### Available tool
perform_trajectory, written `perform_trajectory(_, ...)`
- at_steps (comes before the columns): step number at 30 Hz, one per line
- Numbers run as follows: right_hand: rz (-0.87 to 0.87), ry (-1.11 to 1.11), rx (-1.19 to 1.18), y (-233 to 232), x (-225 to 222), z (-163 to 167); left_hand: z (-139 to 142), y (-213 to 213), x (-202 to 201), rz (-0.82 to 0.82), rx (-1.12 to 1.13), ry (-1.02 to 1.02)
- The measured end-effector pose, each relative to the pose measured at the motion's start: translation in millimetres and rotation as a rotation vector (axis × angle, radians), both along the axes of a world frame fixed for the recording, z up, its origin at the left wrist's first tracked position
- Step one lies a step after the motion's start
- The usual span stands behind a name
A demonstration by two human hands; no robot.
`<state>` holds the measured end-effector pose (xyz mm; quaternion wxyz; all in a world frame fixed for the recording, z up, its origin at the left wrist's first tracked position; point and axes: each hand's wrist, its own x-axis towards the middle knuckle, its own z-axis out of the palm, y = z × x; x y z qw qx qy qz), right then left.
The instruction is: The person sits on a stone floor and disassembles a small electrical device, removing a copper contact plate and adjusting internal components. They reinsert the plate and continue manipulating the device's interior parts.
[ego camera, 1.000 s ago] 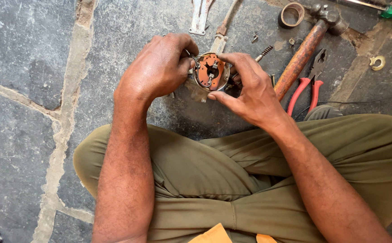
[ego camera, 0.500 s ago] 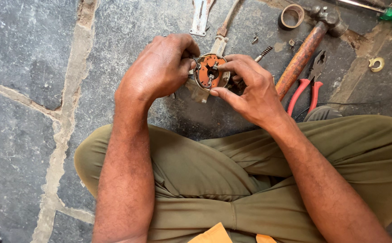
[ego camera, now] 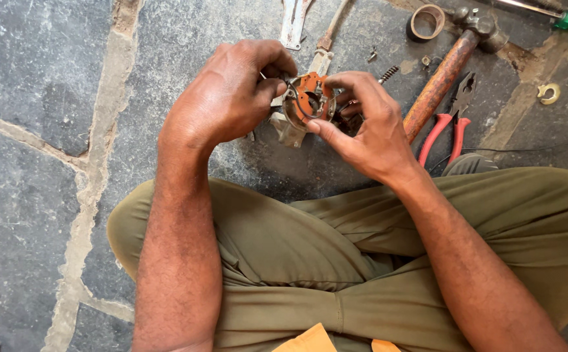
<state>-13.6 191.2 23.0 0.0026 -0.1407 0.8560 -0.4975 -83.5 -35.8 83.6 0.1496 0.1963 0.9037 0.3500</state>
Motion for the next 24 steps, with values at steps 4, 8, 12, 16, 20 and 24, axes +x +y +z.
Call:
perform_trajectory(4,-0.010,-0.012,-0.052,2,-2,2,1,-1,-1,0.015,0.072,0.034)
perform_trajectory(8,0.012,0.068,-0.019,3,0,2,2,-2,-1,0.018,0.092,0.040)
perform_trajectory(12,0.005,-0.105,-0.329,0,0,-6,6,-4,1,-0.016,0.144,0.051)
perform_trajectory(16,-0.136,-0.368,-0.650,5,-7,-13,7,-3,1,-0.016,0.167,-0.018)
perform_trajectory(20,-0.127,-0.502,-0.830,7,-7,-15,7,-4,0,-0.057,0.208,-0.025)
perform_trajectory(24,-0.093,-0.518,-0.861,7,-8,-13,6,-5,-3,-0.083,0.222,-0.039)
